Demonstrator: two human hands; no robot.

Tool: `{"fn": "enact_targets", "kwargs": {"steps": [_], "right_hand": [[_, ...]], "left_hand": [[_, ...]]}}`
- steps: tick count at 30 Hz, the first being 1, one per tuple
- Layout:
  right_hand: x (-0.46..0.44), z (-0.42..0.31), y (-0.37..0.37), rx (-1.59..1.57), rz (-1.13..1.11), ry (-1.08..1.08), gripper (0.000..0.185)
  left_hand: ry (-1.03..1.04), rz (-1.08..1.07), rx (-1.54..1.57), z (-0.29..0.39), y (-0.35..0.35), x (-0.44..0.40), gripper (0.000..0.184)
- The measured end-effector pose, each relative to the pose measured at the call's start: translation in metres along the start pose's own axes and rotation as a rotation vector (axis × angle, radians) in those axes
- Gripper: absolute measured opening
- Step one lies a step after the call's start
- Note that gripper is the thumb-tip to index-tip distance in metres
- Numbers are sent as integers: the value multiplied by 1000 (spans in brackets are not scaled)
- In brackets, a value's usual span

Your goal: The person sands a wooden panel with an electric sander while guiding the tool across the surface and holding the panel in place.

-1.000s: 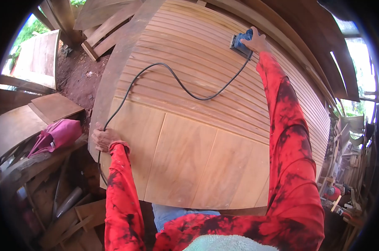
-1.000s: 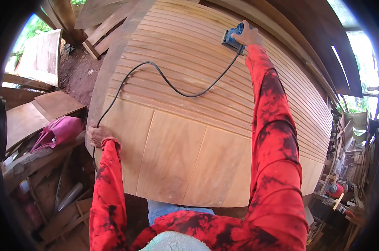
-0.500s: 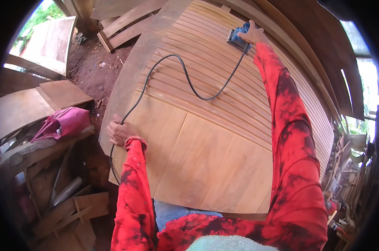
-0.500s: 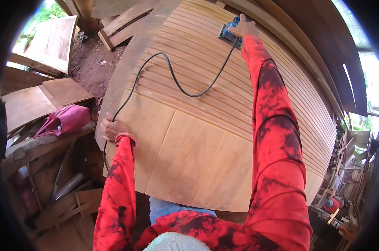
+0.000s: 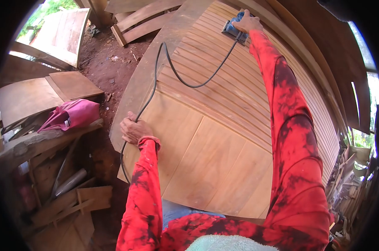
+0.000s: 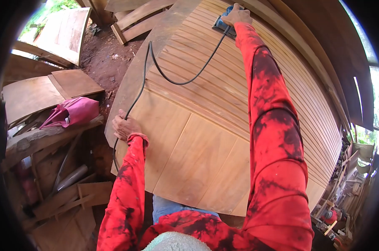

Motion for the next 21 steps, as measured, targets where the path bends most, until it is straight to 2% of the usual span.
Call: {"fn": "enact_targets", "kwargs": {"steps": [4, 10, 12, 16, 18, 19, 21], "right_hand": [[-7, -26, 1, 27, 28, -59, 102], [-26, -67, 11, 67, 39, 51, 92], [-28, -82, 17, -12, 371, -90, 53], [-36, -109, 20, 160, 395, -77, 63], [-50, -116, 25, -69, 182, -40, 70], [-59, -118, 34, -72, 180, -43, 70], [-69, -125, 45, -146, 335, -123, 69]], "left_hand": [[5, -1, -2, -1, 1, 0, 46], [-8, -13, 21, 1, 0, 0, 49], [-13, -9, 20, 1, -2, 0, 49], [-22, -40, 34, 4, -7, 0, 45], [-28, -60, 28, 4, -6, 0, 42], [-19, -45, 45, 4, -5, 0, 42], [-10, -26, 60, 3, -4, -1, 42]]}}
Point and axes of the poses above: each hand's wrist, its own x-axis away from the middle knuckle, its own y-axis out of the palm, z = x × y, the point moved 3 cm from there along -x, towards the middle knuckle, and after that the axes turned 2 degrees about z, right-handed, at the moved point
